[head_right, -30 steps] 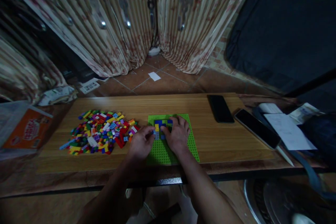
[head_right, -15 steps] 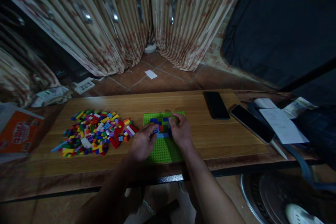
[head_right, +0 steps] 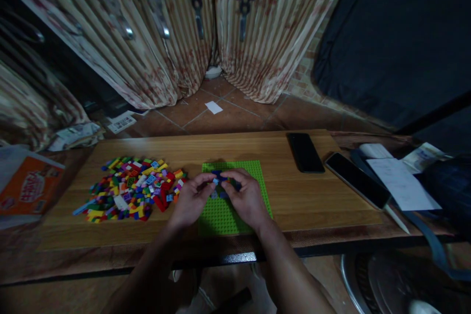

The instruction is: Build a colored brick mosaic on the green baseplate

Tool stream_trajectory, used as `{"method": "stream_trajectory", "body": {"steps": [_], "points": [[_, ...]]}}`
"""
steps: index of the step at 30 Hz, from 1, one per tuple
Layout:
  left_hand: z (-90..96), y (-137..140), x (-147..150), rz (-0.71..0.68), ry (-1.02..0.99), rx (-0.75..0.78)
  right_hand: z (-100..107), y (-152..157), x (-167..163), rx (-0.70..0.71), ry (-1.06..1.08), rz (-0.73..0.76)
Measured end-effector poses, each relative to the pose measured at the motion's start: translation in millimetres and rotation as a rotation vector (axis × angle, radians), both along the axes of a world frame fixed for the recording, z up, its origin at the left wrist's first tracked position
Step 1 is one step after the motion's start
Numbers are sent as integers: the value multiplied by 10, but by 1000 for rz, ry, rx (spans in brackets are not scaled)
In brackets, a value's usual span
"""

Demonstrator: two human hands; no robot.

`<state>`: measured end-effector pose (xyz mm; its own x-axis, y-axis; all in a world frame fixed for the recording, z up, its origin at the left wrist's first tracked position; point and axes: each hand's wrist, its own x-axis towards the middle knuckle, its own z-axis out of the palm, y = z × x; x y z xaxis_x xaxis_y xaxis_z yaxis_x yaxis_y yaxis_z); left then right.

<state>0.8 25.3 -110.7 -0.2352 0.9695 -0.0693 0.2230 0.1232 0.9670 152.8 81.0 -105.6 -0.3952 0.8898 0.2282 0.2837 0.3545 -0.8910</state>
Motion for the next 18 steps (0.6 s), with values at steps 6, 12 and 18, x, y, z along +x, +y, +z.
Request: {"method": "stream_trajectory", "body": {"steps": [6,12,18], "points": [[5,-52,57,-3,-317,-66,-46,-113,-68,57,-53,72],[26,-85,1,98,-153,-76,-99,-131,-181,97,-96,99],[341,-273,13,321,205,222,-206,-185,-297,115,-142,61]]}}
